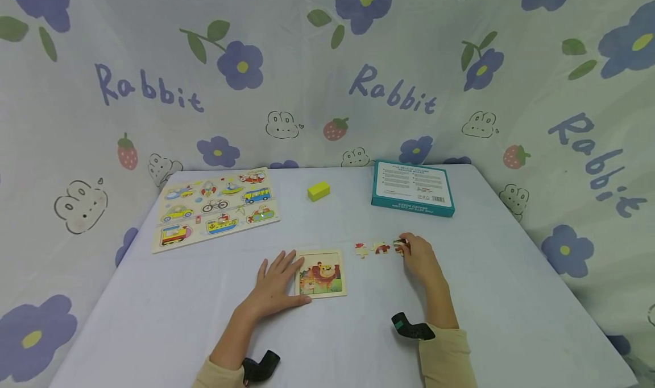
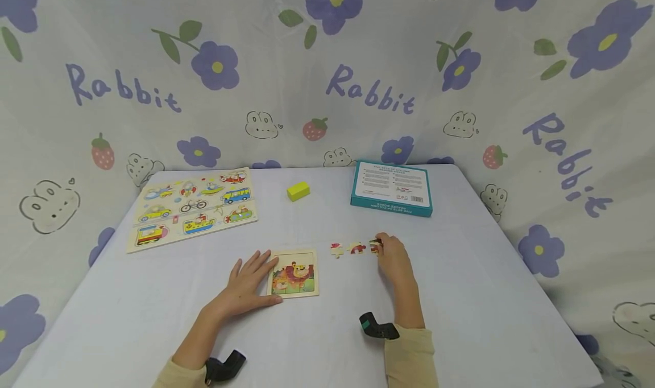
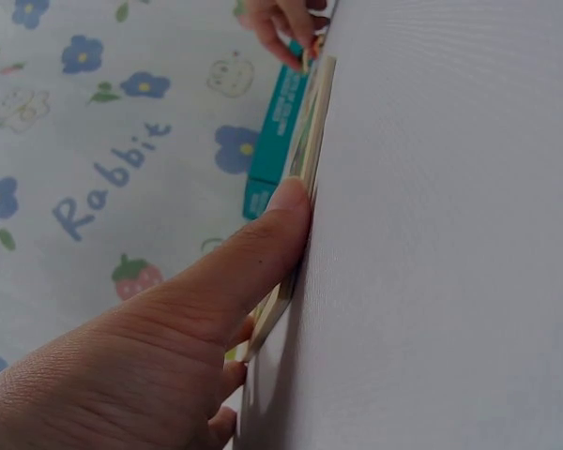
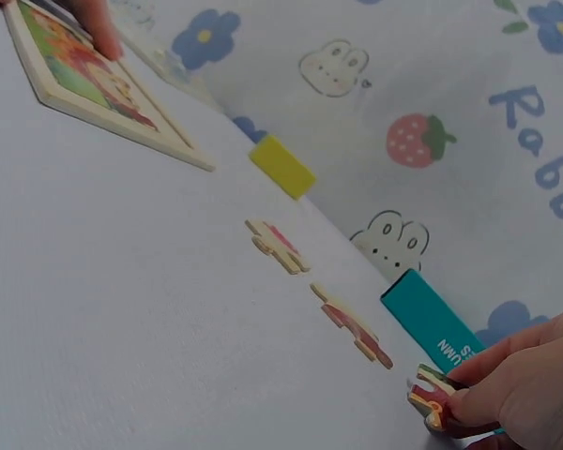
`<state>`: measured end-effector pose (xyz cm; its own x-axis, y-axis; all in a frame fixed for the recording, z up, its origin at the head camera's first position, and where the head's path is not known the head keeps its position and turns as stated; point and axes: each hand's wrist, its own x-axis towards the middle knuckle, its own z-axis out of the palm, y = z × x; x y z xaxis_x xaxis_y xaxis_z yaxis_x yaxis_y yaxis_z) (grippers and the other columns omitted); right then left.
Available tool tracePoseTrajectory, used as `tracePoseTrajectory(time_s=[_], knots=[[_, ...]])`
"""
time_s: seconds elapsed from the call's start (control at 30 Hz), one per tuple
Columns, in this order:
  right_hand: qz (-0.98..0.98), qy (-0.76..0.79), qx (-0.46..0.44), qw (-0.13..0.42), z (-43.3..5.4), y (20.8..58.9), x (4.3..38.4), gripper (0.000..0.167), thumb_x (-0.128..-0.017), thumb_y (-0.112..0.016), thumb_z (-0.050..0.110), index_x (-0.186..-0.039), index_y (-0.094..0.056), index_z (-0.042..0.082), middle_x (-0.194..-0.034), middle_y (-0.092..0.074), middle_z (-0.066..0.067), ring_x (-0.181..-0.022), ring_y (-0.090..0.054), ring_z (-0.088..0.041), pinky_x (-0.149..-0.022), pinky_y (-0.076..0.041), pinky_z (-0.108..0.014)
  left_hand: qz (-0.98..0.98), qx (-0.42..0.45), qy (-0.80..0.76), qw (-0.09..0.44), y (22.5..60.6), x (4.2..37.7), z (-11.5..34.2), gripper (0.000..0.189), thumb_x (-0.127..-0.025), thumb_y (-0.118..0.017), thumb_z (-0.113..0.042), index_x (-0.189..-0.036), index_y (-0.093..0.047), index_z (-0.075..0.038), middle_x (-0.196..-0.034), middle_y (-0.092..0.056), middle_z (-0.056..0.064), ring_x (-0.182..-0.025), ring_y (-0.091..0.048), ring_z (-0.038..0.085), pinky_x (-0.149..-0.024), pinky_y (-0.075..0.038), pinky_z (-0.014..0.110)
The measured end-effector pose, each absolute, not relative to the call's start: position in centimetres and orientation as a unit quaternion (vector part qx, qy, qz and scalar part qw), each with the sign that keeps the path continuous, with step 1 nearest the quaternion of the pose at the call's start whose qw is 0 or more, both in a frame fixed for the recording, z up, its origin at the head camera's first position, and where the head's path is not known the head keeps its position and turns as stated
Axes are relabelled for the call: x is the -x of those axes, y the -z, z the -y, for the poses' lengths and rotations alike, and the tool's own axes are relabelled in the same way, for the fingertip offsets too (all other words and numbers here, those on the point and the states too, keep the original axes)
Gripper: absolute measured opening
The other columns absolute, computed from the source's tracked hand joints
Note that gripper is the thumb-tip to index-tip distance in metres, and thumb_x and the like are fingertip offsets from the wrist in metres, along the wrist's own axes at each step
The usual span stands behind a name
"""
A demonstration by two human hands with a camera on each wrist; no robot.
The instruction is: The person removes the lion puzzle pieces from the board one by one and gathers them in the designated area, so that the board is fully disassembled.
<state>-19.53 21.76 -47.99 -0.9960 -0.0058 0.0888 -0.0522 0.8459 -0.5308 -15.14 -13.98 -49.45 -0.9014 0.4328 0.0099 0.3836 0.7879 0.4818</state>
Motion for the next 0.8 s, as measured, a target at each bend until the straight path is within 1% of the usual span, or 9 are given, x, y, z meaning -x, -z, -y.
tracePoseTrajectory(time_s=[0.23, 0.43, 0.63, 0.8], knots=[[0.962, -0.268, -0.010, 0.050, -21.89, 48.26, 19.75, 0.027, -0.088, -0.057, 0.002, -0.115, -0.057, -0.002, -0.086, -0.056, -0.013, -0.077, -0.051, -0.024, -0.069, -0.047, -0.039, -0.945, -0.215, -0.242, 0.051, 49.36, 15.09, 13.91, 0.092, -0.070, -0.066, -0.062, -0.142, -0.035, -0.014, -0.150, -0.022, 0.009, -0.138, -0.010, 0.030, -0.104, 0.001, 0.058], [0.960, -0.276, -0.002, 0.046, -21.96, 48.26, 19.76, 0.028, -0.087, -0.056, 0.001, -0.115, -0.057, -0.003, -0.087, -0.055, -0.014, -0.077, -0.052, -0.024, -0.071, -0.048, -0.040, -0.945, -0.214, -0.243, 0.047, 49.25, 15.11, 13.84, 0.091, -0.069, -0.068, -0.061, -0.141, -0.037, -0.013, -0.149, -0.024, 0.010, -0.137, -0.012, 0.031, -0.104, 0.000, 0.058], [0.961, -0.272, 0.004, 0.047, -21.81, 48.26, 19.65, 0.026, -0.088, -0.055, 0.003, -0.114, -0.058, -0.001, -0.093, -0.055, -0.017, -0.081, -0.053, -0.026, -0.074, -0.048, -0.043, -0.945, -0.214, -0.243, 0.049, 49.18, 15.06, 13.81, 0.091, -0.069, -0.067, -0.061, -0.140, -0.038, -0.012, -0.148, -0.025, 0.011, -0.137, -0.012, 0.032, -0.103, -0.001, 0.060], [0.962, -0.270, 0.007, 0.047, -21.55, 48.02, 19.42, 0.027, -0.088, -0.055, 0.004, -0.114, -0.057, -0.002, -0.101, -0.052, -0.021, -0.088, -0.053, -0.030, -0.080, -0.047, -0.046, -0.945, -0.214, -0.242, 0.050, 49.22, 15.09, 13.84, 0.091, -0.069, -0.067, -0.062, -0.140, -0.038, -0.012, -0.148, -0.025, 0.011, -0.137, -0.012, 0.032, -0.103, 0.000, 0.060]])
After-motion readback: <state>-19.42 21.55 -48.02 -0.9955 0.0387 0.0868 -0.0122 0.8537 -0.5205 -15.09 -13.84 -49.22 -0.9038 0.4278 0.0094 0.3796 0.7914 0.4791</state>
